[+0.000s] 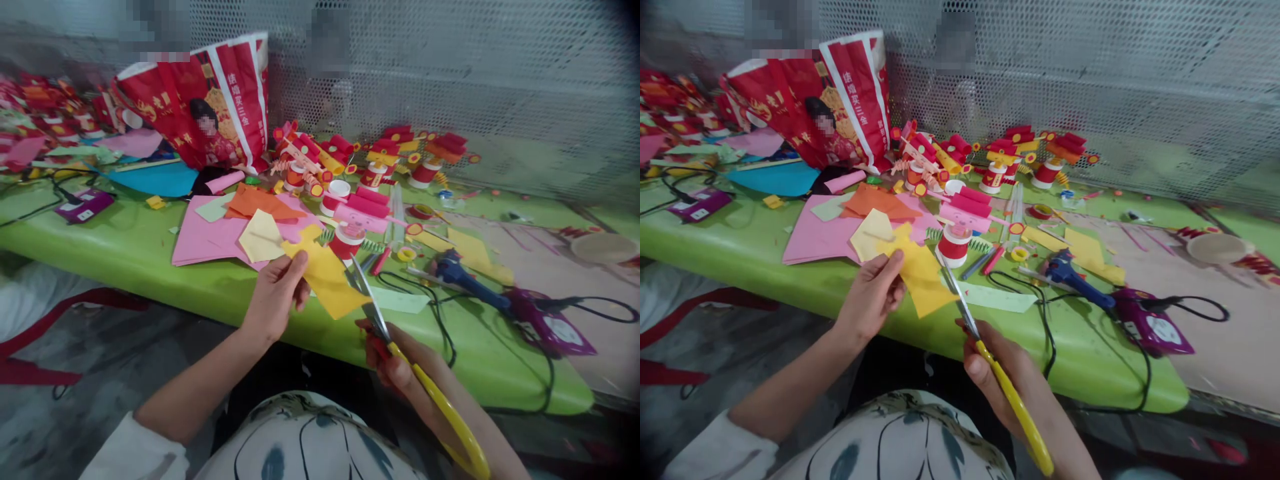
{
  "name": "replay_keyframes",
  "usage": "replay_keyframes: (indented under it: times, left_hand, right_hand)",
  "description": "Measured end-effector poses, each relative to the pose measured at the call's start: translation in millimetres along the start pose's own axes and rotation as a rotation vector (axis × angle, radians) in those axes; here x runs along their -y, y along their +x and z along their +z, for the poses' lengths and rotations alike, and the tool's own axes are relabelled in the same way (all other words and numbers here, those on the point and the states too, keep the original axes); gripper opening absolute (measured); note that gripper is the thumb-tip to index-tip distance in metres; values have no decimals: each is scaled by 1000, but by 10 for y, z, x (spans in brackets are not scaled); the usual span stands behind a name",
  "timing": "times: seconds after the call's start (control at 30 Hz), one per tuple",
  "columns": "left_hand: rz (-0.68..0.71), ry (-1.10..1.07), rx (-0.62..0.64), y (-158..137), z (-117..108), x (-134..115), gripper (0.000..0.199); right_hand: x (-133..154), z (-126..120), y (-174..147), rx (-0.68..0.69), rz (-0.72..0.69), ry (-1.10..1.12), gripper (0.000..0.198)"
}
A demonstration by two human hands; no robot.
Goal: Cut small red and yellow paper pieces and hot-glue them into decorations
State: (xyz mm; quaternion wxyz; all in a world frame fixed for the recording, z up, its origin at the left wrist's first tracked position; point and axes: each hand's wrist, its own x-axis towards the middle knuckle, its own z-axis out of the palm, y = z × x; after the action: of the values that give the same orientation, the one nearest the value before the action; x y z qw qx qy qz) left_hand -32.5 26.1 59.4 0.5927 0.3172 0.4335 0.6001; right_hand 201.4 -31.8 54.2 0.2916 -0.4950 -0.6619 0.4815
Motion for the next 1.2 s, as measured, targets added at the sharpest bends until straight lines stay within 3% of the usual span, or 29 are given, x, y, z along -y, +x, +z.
replay_keyframes:
  times: [0.13, 0.23, 0.43, 0.6, 0.73, 0.87, 1.03, 1.1, 1.2]
  left_hand:
    - [118, -47, -86, -47, 38, 80, 38]
    - [184, -36, -142, -111, 67, 126, 42]
    - [128, 67, -243, -328, 140, 163, 43]
    - [178, 127, -297, -434, 139, 187, 41]
    - [200, 45, -314, -451, 85, 258, 40]
    - [77, -95, -217, -438, 48, 346, 42]
    - [-179, -53, 64, -447, 56, 451, 48]
    - [-217, -22, 136, -462, 53, 494, 49]
    - [-230, 29, 148, -473, 14, 532, 49]
  right_hand:
    - [22, 61, -7, -71, 2, 103, 76]
    - [68, 100, 9, -125, -67, 134, 63]
    - [200, 244, 117, -392, -85, 239, 52]
    - [316, 357, 171, -405, -130, 290, 52]
    - [356, 411, 223, -537, -111, 166, 43]
    - [347, 417, 276, -530, -98, 157, 42]
    - [361, 419, 289, -458, -65, 233, 44]
    - [360, 418, 287, -406, -30, 282, 49]
    - [325, 408, 286, -329, 18, 314, 53]
